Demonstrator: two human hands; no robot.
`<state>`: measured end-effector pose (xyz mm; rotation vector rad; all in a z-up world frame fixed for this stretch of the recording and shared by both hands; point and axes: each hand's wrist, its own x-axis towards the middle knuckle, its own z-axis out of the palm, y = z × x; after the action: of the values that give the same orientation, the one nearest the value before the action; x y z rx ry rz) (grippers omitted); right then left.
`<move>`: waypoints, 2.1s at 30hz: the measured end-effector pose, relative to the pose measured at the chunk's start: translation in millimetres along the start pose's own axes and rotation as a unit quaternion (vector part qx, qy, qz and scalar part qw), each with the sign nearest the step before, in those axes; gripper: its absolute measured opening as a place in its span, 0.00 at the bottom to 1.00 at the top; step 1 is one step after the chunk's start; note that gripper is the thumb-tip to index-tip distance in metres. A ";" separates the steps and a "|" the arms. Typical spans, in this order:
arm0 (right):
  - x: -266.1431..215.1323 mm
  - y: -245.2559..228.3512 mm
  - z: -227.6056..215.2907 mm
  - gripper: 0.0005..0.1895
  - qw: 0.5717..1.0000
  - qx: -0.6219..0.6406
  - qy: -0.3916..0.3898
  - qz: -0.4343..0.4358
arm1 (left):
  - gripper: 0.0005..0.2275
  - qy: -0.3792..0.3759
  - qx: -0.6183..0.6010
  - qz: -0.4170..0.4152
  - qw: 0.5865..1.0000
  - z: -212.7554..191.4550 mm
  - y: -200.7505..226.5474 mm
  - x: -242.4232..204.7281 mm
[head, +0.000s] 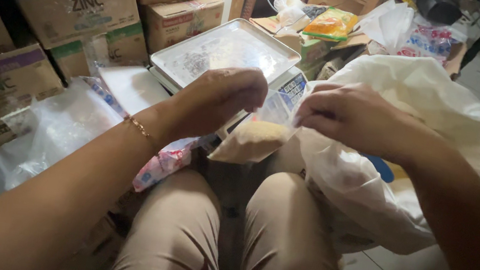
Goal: The person scoops a yellow powder from a large sack into small plastic bags, weighs each bag on a digital scale, and ties the bags shut. The process repeats for multiple bags, with finished bags placed on the floor beside the person.
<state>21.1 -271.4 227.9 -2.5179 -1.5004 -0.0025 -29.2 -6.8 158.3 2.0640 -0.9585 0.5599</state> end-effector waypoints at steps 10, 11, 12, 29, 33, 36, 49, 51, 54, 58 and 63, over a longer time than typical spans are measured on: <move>-38.3 -14.2 -24.6 0.11 0.997 0.035 0.043 0.055 | 0.07 -0.124 -0.012 0.006 0.992 6.1 31.7 20.2; -44.5 -13.7 -22.6 0.11 0.996 0.041 0.032 0.073 | 0.09 -0.137 -0.008 0.017 0.990 12.0 38.7 20.5; -50.8 -12.6 -20.1 0.11 0.996 0.043 0.027 0.076 | 0.10 -0.150 -0.003 0.028 0.988 18.0 45.1 21.6; -97.0 -9.7 -11.1 0.12 0.989 0.012 -0.002 0.148 | 0.12 -0.155 -0.008 0.104 0.983 50.9 52.8 40.0; -102.7 -6.2 -11.5 0.12 0.981 0.081 0.000 0.176 | 0.14 -0.110 -0.013 0.072 0.991 55.3 50.2 39.4; -108.8 2.2 -6.5 0.11 0.981 0.095 0.015 0.170 | 0.13 -0.113 -0.072 -0.073 0.988 64.9 51.5 39.5; -98.5 16.6 53.9 0.28 0.911 0.370 0.026 0.181 | 0.04 -0.009 -0.099 -0.053 0.994 103.5 51.4 32.6; -91.0 18.9 59.8 0.20 0.887 0.422 0.033 0.185 | 0.04 0.033 -0.127 -0.068 0.989 114.2 52.7 26.8; -85.0 21.5 59.0 0.15 0.870 0.437 0.021 0.229 | 0.22 0.100 -0.170 -0.189 0.962 127.3 50.1 12.0; -79.1 14.3 47.1 0.11 0.916 0.359 0.009 0.179 | 0.28 0.009 -0.121 -0.085 0.989 142.7 32.2 -10.0; -61.9 -10.9 41.5 0.08 0.967 0.193 -0.001 0.164 | 0.19 -0.033 -0.309 -0.125 0.942 197.7 3.5 -8.9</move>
<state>-22.6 -312.7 182.6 -2.4010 -0.9528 0.3125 -24.7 -161.7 35.2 1.5989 -0.7645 0.0357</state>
